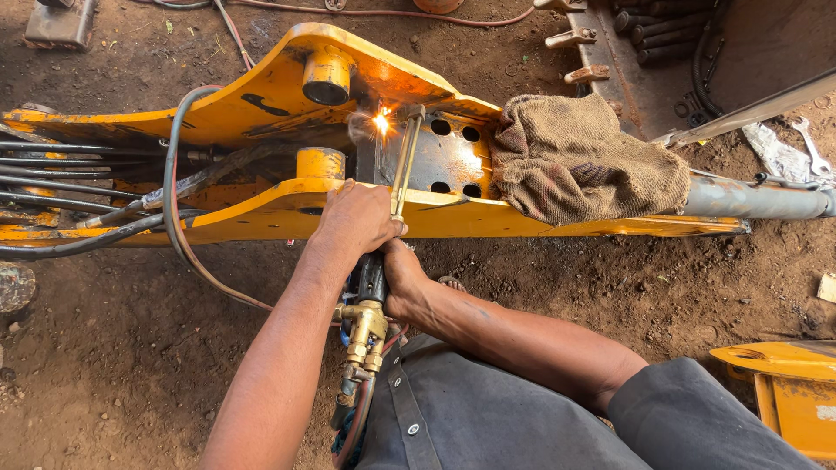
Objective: The person uses a cutting torch to cut through a metal component on a piece of heavy machinery, moving the flame along the surface until the piece separates.
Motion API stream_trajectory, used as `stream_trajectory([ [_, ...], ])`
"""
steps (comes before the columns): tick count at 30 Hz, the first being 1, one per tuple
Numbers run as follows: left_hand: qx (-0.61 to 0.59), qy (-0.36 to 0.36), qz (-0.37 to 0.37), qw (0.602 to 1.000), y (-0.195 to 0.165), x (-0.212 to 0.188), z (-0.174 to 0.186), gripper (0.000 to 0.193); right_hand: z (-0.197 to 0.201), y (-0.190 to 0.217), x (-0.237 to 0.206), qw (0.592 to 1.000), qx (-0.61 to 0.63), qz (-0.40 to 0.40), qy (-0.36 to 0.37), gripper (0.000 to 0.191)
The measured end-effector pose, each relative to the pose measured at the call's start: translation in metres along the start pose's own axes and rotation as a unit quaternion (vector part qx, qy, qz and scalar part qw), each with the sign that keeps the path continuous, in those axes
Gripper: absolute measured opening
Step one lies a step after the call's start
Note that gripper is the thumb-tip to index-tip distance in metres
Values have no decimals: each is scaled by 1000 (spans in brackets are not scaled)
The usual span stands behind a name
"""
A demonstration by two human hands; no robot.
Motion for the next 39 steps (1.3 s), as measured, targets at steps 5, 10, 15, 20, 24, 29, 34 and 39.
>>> stream_trajectory([
  [5,-4,-14,-11,1000,1,-1,-1,48,0,0,0,1000,-6,-2,0,28],
  [10,-3,-26,-13,1000,1,-2,-3,48,0,-1,-2,1000,-2,-3,-1,28],
  [15,0,-30,-17,999,1,-2,-4,48,-1,-1,-3,1000,-3,-5,-10,26],
  [20,-5,-29,-13,999,2,-2,-5,50,-3,-1,-6,1000,-4,-15,-10,26],
  [24,-6,-29,-15,999,1,-3,-6,51,-3,-1,-8,1000,-2,-16,-16,27],
  [29,-13,-24,-8,1000,0,-3,-5,49,-4,0,-8,1000,7,-24,-2,31],
  [34,-12,-31,-7,999,-1,-2,-4,50,-4,2,-7,1000,7,-26,-16,32],
  [39,-12,-30,0,999,-1,-2,-4,49,-3,2,-4,1000,4,-12,-7,31],
])
Point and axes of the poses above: each hand's wrist, its own x-axis towards the middle knuckle, its own z-axis out of the back of the hand, y = z × x, the point moved 1 cm from there along x, towards the middle knuckle, and after that the axes turned 7 degrees about y, right-handed, at the moved point
